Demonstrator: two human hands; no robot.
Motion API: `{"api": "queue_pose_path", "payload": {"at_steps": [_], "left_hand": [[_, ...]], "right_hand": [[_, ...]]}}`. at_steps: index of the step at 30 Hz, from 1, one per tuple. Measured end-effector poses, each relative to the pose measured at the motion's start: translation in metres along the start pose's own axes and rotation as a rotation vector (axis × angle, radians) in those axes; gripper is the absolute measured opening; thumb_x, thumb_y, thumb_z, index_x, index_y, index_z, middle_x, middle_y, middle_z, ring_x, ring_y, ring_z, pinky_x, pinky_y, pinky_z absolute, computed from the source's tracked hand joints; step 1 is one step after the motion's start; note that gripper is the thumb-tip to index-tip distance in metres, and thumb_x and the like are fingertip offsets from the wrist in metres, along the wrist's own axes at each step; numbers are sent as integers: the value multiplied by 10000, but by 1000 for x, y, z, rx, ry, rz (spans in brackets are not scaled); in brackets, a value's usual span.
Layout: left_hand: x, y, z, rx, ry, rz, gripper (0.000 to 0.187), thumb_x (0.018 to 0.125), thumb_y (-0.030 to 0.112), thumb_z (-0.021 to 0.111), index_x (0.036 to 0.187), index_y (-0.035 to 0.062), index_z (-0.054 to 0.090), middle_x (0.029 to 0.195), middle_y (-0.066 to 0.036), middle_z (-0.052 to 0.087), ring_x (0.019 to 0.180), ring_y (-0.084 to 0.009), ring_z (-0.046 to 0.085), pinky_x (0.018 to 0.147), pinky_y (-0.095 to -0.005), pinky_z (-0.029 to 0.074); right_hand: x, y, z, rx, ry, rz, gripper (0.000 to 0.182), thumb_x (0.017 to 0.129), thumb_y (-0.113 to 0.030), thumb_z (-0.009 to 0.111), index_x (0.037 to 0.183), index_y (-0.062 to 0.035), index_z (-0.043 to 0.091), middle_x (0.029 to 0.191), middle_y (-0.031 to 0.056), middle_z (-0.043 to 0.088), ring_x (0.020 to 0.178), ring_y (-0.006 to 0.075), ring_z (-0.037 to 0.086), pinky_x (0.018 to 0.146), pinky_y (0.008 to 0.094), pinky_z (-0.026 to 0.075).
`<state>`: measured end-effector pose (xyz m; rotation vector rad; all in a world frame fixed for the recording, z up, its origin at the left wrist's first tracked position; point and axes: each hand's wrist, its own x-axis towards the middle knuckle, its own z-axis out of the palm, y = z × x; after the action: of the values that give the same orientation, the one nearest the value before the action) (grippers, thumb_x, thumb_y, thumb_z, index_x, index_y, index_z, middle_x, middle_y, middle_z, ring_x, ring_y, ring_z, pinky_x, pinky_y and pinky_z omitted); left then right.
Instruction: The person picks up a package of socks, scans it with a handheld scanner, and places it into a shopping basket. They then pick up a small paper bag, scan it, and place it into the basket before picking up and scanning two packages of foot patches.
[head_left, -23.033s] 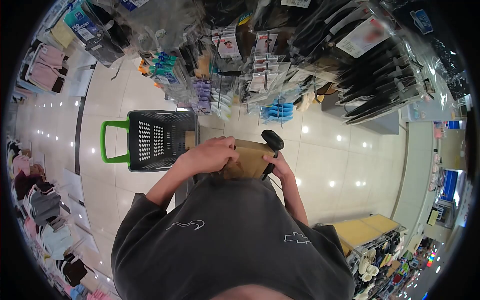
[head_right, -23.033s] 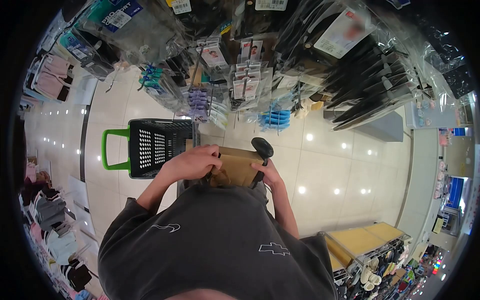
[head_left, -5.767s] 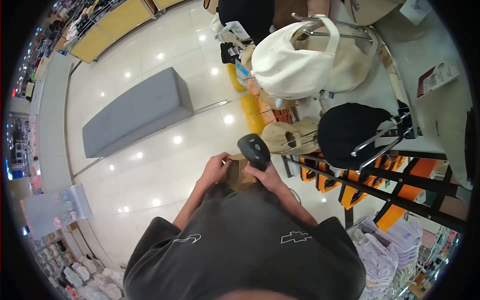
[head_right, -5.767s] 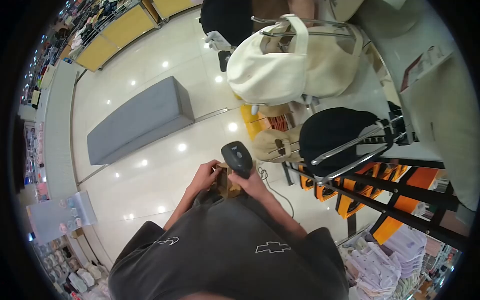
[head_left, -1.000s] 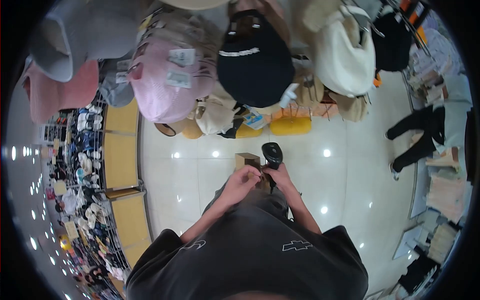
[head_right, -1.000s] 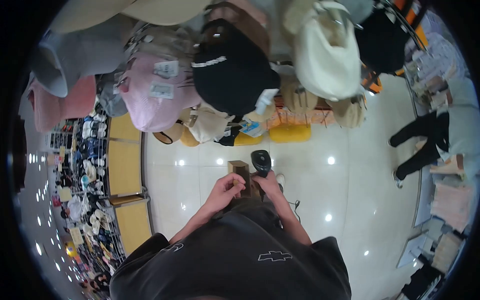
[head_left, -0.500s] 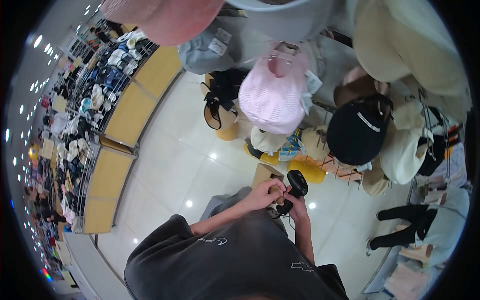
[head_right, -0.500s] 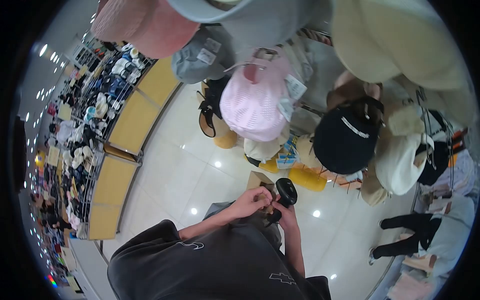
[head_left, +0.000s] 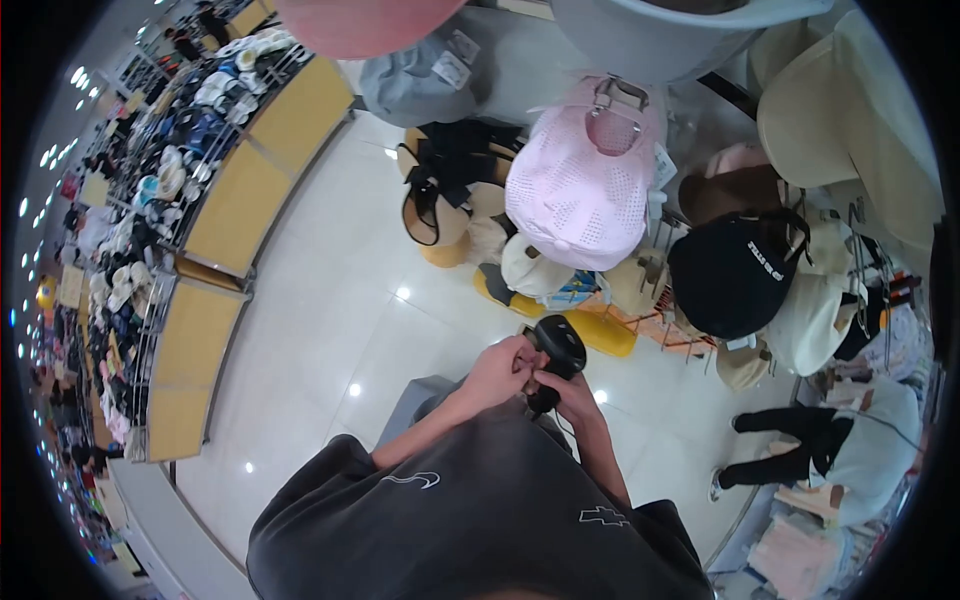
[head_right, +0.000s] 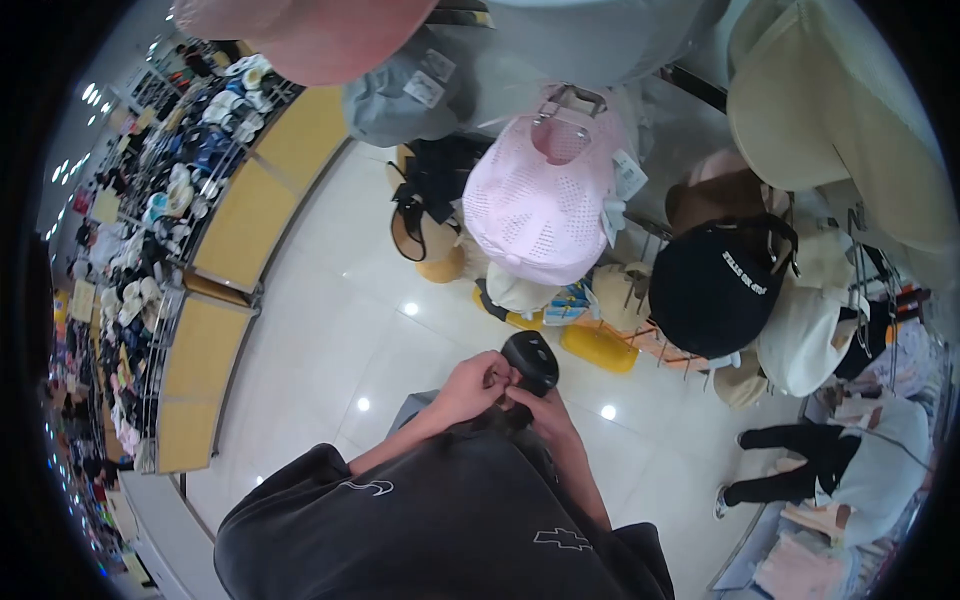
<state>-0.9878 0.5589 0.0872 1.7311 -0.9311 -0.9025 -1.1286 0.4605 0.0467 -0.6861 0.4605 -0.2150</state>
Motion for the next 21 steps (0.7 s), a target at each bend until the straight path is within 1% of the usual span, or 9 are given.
{"api": "queue_pose_path", "payload": {"at_steps": [1,4,5,8,9,12,13,15,21], "left_hand": [[2,7,-6,28,-34,-36,157,758,48,630,882,16,538,762,-101,620,662,-214,626,618,-321,494],[9,21,-19,96,-119,-95,206,719,72,667,870,18,537,736,-113,612,679,-233,634,624,-343,495],[12,15,-19,100,-123,-140,219,694,88,683,847,26,539,707,-126,601,695,-260,639,624,-358,493],[22,0,-20,82,-74,-128,231,702,88,676,875,23,538,684,-135,593,696,-292,634,631,-370,496],[23,-2,-24,46,-148,-193,285,744,104,666,989,16,551,738,-161,626,752,-332,647,669,-394,503],[29,-2,-33,-92,-129,-193,349,794,129,648,1103,11,537,822,-193,655,821,-367,650,715,-409,507],[29,-5,-36,-55,-112,-140,356,804,135,643,1120,14,535,848,-201,657,842,-373,647,726,-410,507],[31,-10,-40,20,-76,-33,370,823,149,634,1154,20,530,899,-217,660,884,-386,641,748,-410,506],[40,-17,-57,8,-197,-6,358,821,166,640,1132,25,532,938,-225,646,928,-407,617,768,-426,494]], "right_hand": [[1,-1,3,-15,18,24,250,823,-25,664,1036,-52,538,967,57,570,856,159,612,733,304,540],[3,-8,26,-79,74,-16,254,821,-28,674,1039,-49,545,1005,58,568,888,156,611,744,300,554],[4,-9,31,-107,62,-25,252,818,-33,681,1034,-46,552,1004,54,571,902,157,610,758,304,544],[9,-10,45,-151,133,-11,232,795,-23,688,986,-70,564,937,18,565,881,117,560,770,259,462],[10,-14,50,-129,141,13,245,796,-29,692,1005,-66,571,928,18,567,870,118,562,768,268,469],[22,-6,47,-168,148,-34,246,798,-29,691,1012,-60,573,921,26,575,854,133,584,763,283,487],[26,-4,47,-167,181,-38,232,804,-24,684,1003,-53,569,919,42,581,835,159,608,750,303,513],[32,4,47,-222,239,-92,220,810,-18,676,997,-50,565,919,52,584,832,170,616,742,312,525],[36,12,52,-144,257,-89,219,817,-14,667,1007,-49,565,952,39,586,863,141,591,763,289,497]]}}
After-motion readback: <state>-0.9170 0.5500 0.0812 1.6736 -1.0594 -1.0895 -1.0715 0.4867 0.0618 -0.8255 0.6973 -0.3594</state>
